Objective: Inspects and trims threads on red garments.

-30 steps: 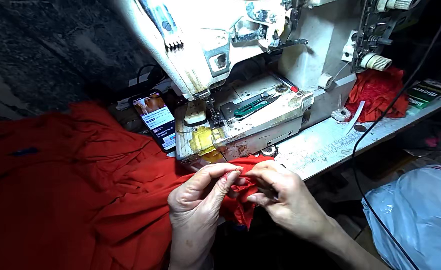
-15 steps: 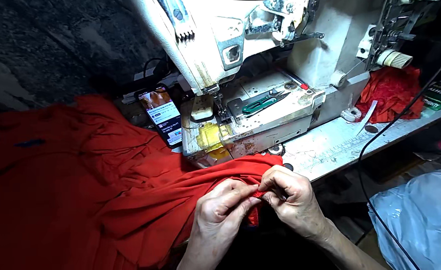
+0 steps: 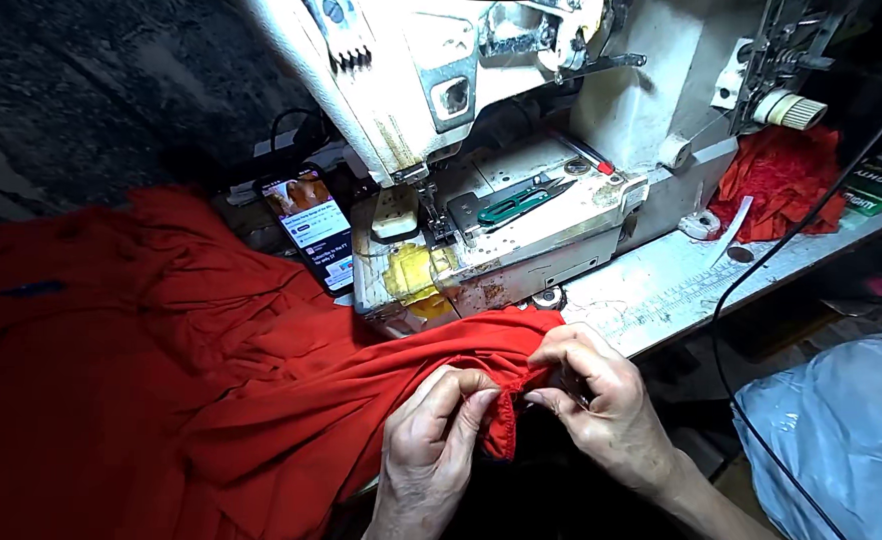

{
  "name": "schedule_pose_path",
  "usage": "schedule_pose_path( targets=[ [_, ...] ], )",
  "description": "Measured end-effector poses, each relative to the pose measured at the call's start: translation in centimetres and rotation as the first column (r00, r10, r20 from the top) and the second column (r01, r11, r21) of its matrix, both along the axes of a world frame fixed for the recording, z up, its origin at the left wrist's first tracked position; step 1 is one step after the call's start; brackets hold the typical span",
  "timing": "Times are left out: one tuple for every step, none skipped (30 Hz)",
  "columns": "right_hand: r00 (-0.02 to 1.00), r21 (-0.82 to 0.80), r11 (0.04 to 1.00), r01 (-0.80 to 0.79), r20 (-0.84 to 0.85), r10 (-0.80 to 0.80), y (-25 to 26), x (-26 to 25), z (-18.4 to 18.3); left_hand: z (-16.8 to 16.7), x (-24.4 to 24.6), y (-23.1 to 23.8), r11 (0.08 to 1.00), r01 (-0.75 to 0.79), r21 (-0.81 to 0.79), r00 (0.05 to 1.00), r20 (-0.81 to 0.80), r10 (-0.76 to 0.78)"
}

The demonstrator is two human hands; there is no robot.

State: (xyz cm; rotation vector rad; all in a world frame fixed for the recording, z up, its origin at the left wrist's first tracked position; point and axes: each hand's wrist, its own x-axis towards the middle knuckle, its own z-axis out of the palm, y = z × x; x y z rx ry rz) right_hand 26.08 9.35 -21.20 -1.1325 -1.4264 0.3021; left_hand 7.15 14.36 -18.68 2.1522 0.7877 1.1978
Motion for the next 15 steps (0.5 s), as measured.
schedule_pose_path(
  targets=[
    [0.997,-0.019,0.998,0.055,0.056,-0.054,-0.5,0.3,0.3,0.2,0.0,0.0,0.999,0.011,-0.040,1.000,0.023,-0.010],
    [0.987,-0.047,0.992,0.119,0.116,-0.113,-1.0,0.5,0.7,0.5,0.0,0.0,0.998,0.019,-0.053,0.999,0.028,-0.017],
    [0.967,-0.085,0.979,0.186,0.192,-0.167,-1.6,0.8,1.1,0.7,0.0,0.1,0.999,0.019,-0.043,1.000,0.014,-0.018],
    [0.938,-0.119,0.962,0.247,0.278,-0.207,-2.1,1.1,1.6,1.0,0.1,0.3,1.000,0.013,-0.017,1.000,-0.011,-0.013],
    [0.907,-0.147,0.946,0.289,0.359,-0.221,-2.6,1.4,1.9,1.2,0.2,0.6,1.000,0.009,0.015,0.999,-0.036,-0.009],
    [0.890,-0.183,0.937,0.298,0.408,-0.203,-3.0,1.6,2.3,1.6,0.3,0.8,0.999,0.011,0.048,0.998,-0.059,-0.008],
    [0.898,-0.245,0.934,0.262,0.415,-0.143,-3.4,1.8,2.7,2.0,0.5,1.1,0.997,0.018,0.080,0.997,-0.079,-0.012],
    [0.929,-0.327,0.928,0.177,0.366,-0.048,-3.7,2.0,3.3,2.4,0.6,1.3,0.994,0.032,0.107,0.995,-0.097,-0.022],
    [0.954,-0.387,0.918,0.091,0.298,0.032,-3.8,2.1,3.6,2.8,0.7,1.6,0.990,0.050,0.133,0.993,-0.115,-0.035],
    [0.972,-0.427,0.904,0.011,0.218,0.091,-3.8,2.1,3.7,3.1,0.8,1.7,0.986,0.069,0.154,0.990,-0.134,-0.048],
    [0.983,-0.453,0.889,-0.066,0.125,0.136,-3.7,1.9,3.7,3.4,0.9,1.8,0.983,0.086,0.164,0.987,-0.151,-0.062],
    [0.986,-0.453,0.884,-0.113,0.062,0.158,-3.5,1.8,3.6,3.6,1.0,2.0,0.980,0.103,0.171,0.984,-0.164,-0.075],
    [0.986,-0.427,0.895,-0.129,0.043,0.162,-3.3,1.6,3.4,3.9,1.0,2.1,0.976,0.122,0.180,0.980,-0.177,-0.090],
    [0.986,-0.412,0.901,-0.140,0.024,0.164,-3.2,1.4,3.2,4.1,1.1,2.2,0.972,0.137,0.191,0.977,-0.189,-0.101],
    [0.986,-0.404,0.902,-0.153,0.003,0.169,-3.0,1.2,3.2,4.3,1.1,2.3,0.968,0.152,0.200,0.974,-0.198,-0.112]
  ],
)
